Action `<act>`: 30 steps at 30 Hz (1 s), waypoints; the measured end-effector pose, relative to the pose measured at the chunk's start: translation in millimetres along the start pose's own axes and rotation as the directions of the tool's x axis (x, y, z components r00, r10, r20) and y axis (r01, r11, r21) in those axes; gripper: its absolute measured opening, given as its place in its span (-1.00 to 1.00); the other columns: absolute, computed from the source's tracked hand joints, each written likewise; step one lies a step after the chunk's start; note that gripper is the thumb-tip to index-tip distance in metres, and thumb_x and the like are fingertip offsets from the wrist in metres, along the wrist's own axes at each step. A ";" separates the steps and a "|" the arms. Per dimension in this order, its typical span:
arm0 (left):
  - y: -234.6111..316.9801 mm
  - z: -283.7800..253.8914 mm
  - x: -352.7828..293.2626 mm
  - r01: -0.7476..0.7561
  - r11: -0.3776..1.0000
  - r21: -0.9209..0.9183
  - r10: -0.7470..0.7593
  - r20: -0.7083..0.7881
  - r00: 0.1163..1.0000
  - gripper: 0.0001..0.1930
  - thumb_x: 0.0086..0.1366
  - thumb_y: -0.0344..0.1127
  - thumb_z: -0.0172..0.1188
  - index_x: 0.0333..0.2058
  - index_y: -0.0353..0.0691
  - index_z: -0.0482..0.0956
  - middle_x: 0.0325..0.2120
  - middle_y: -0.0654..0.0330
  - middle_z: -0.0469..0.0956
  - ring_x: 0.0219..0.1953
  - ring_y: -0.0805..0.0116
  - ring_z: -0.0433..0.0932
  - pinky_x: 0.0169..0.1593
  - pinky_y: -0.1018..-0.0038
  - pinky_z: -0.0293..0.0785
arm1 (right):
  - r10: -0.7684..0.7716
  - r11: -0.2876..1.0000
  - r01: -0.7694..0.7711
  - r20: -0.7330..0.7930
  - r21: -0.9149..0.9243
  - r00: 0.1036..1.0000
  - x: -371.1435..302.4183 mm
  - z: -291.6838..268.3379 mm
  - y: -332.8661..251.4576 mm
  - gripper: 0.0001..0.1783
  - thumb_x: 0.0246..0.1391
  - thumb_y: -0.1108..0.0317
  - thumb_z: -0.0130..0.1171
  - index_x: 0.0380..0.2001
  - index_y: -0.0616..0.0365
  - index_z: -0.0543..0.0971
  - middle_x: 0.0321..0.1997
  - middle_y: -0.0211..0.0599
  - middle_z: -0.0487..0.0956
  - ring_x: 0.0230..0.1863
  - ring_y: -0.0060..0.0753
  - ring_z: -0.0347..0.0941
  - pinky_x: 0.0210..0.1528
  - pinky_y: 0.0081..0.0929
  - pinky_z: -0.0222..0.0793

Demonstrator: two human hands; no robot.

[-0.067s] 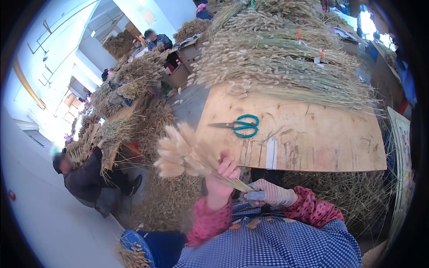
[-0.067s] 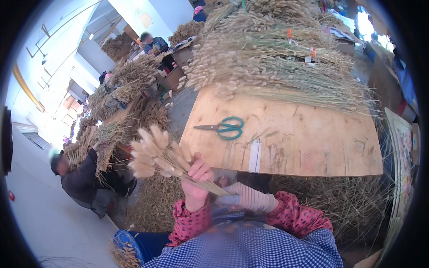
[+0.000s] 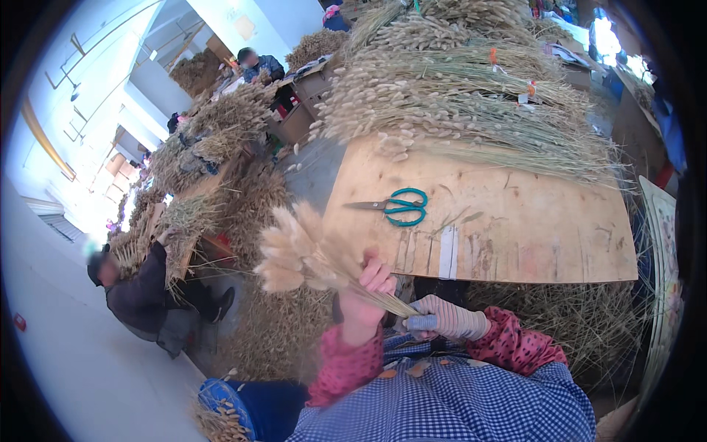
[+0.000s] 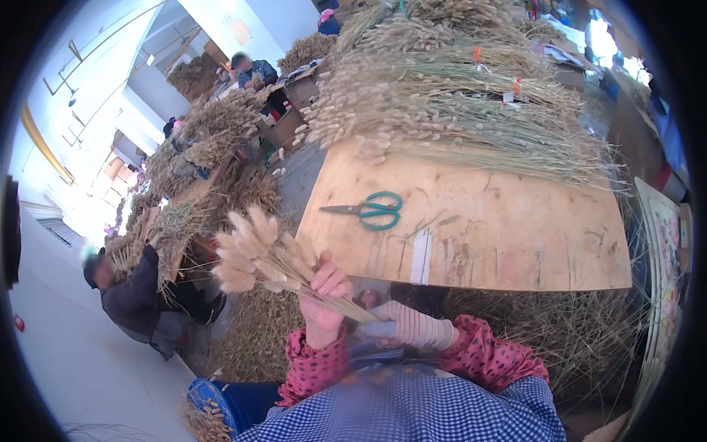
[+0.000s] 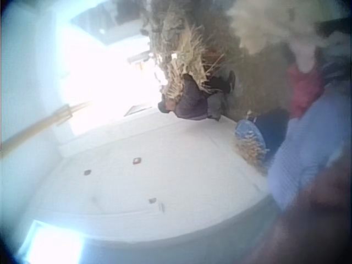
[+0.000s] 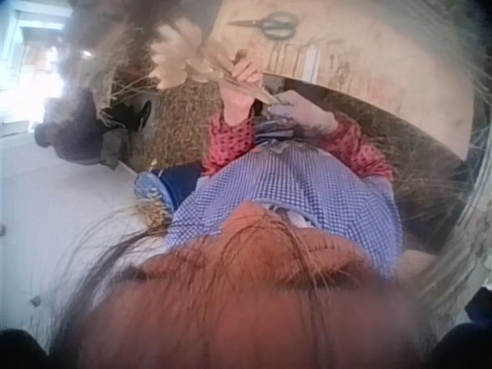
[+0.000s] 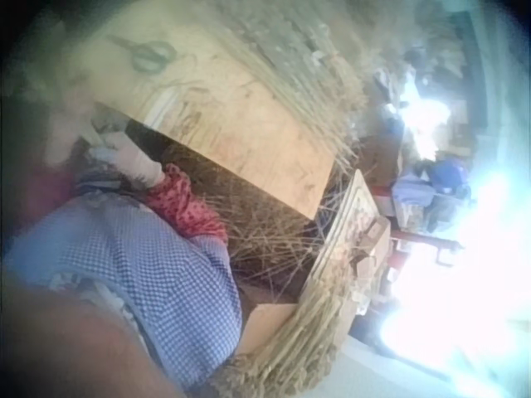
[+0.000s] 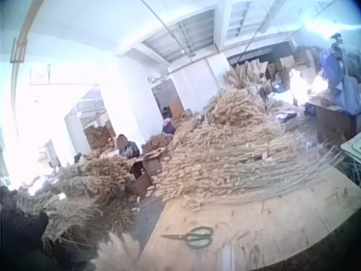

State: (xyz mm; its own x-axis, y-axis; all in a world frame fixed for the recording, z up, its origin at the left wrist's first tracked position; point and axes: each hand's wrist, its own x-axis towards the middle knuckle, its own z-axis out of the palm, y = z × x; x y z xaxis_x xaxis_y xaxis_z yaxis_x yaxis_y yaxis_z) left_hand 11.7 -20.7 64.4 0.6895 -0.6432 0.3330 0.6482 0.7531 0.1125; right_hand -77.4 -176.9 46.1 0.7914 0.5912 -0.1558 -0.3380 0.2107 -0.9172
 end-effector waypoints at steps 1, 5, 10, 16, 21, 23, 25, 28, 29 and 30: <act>-0.6 0.6 -0.4 -0.023 1.000 0.001 0.023 -0.030 0.999 -0.50 0.25 -0.34 0.12 0.11 -0.45 0.27 -0.55 0.37 0.24 -0.49 0.54 0.24 -0.36 0.58 0.22 | 0.003 1.000 -0.003 0.012 0.013 1.000 1.0 -0.7 0.3 -0.71 0.15 0.17 0.09 -0.36 0.20 0.58 -0.67 -0.61 0.31 -0.65 -0.81 0.14 -0.61 -0.75 0.02; 2.6 -0.6 -0.8 -0.015 1.000 -0.024 0.014 -0.039 0.999 -0.48 0.25 -0.34 0.12 0.11 -0.48 0.24 -0.52 0.34 0.24 -0.49 0.54 0.28 -0.36 0.55 0.24 | 0.025 0.999 -0.026 0.036 0.034 0.999 5.0 -2.3 2.5 -0.72 0.14 0.15 0.10 -0.38 0.16 0.60 -0.67 -0.66 0.30 -0.64 -0.84 0.13 -0.60 -0.77 0.01; 17.8 -9.5 -3.5 0.054 0.993 -0.107 -0.072 -0.171 0.983 -0.50 0.37 -0.22 -0.01 0.14 -0.45 0.15 -0.41 0.26 0.25 -0.54 0.55 0.28 -0.39 0.58 0.29 | -0.012 1.000 0.013 0.034 -0.022 0.999 13.6 -0.9 6.9 -0.67 0.19 0.18 0.03 -0.36 0.28 0.56 -0.70 -0.55 0.31 -0.67 -0.77 0.14 -0.63 -0.73 0.05; 28.7 -21.0 -5.5 0.037 0.998 -0.043 -0.047 -0.264 0.963 -0.52 0.41 -0.22 -0.06 0.14 -0.45 0.12 -0.36 0.27 0.24 -0.62 0.61 0.22 -0.50 0.62 0.23 | 0.050 0.999 -0.050 -0.023 0.004 0.999 22.0 -1.0 9.1 -0.72 0.15 0.15 0.10 -0.44 0.15 0.57 -0.67 -0.64 0.32 -0.65 -0.82 0.14 -0.61 -0.75 -0.02; 36.0 -23.5 -0.7 0.120 0.991 0.066 -0.103 -0.216 0.971 -0.50 0.39 -0.24 -0.03 0.14 -0.50 0.11 -0.37 0.26 0.21 -0.59 0.62 0.22 -0.51 0.63 0.21 | 0.109 0.994 -0.110 -0.064 -0.001 0.992 26.6 -1.6 7.4 -0.72 0.15 0.16 0.10 -0.48 0.13 0.56 -0.67 -0.63 0.35 -0.65 -0.82 0.18 -0.62 -0.77 0.03; 38.8 -23.3 1.7 0.151 0.981 0.118 -0.121 -0.228 0.966 -0.49 0.37 -0.25 0.00 0.14 -0.49 0.13 -0.36 0.26 0.22 -0.58 0.62 0.23 -0.50 0.64 0.21 | 0.130 0.991 -0.132 -0.086 -0.012 0.988 28.5 -2.2 6.7 -0.72 0.14 0.17 0.10 -0.50 0.13 0.55 -0.67 -0.62 0.36 -0.65 -0.82 0.20 -0.62 -0.78 0.06; 41.0 -22.8 3.7 0.182 0.964 0.196 -0.135 -0.231 0.964 -0.49 0.35 -0.26 0.05 0.13 -0.48 0.16 -0.35 0.26 0.25 -0.55 0.63 0.25 -0.48 0.65 0.22 | 0.116 0.993 -0.119 -0.080 -0.024 0.990 30.2 -2.9 6.6 -0.73 0.15 0.18 0.09 -0.47 0.15 0.56 -0.67 -0.61 0.37 -0.66 -0.81 0.21 -0.63 -0.78 0.08; 43.8 -22.6 6.5 0.284 0.867 0.410 -0.106 -0.406 0.908 -0.51 0.33 -0.27 0.07 0.11 -0.45 0.23 -0.34 0.26 0.34 -0.50 0.62 0.31 -0.44 0.67 0.26 | 0.116 0.992 -0.120 -0.092 -0.029 0.989 32.6 -3.8 8.1 -0.73 0.15 0.19 0.09 -0.41 0.18 0.58 -0.66 -0.60 0.38 -0.66 -0.80 0.22 -0.63 -0.78 0.10; 45.3 -22.8 7.6 0.333 0.823 0.459 -0.076 -0.493 0.867 -0.53 0.32 -0.26 0.08 0.09 -0.45 0.27 -0.36 0.27 0.36 -0.49 0.61 0.32 -0.43 0.67 0.27 | 0.115 0.993 -0.117 -0.095 -0.019 0.989 33.4 -4.0 9.1 -0.73 0.16 0.19 0.09 -0.39 0.19 0.58 -0.66 -0.59 0.38 -0.66 -0.80 0.22 -0.63 -0.78 0.10; 47.9 -23.0 8.3 0.386 0.775 0.501 -0.038 -0.572 0.819 -0.55 0.32 -0.25 0.09 0.06 -0.44 0.31 -0.37 0.27 0.38 -0.48 0.61 0.34 -0.43 0.68 0.28 | 0.119 0.993 -0.120 -0.088 -0.006 0.989 33.9 -4.5 10.0 -0.73 0.16 0.19 0.09 -0.37 0.20 0.58 -0.66 -0.58 0.38 -0.66 -0.79 0.22 -0.63 -0.78 0.11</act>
State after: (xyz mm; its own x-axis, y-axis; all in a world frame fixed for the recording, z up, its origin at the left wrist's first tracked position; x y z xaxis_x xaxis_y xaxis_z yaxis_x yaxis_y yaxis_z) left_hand 55.9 6.8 51.0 0.7253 -0.6345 -0.2670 0.6061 0.4048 0.6847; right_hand -51.7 -158.2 29.9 0.7871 0.5415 -0.2953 -0.4275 0.1339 -0.8940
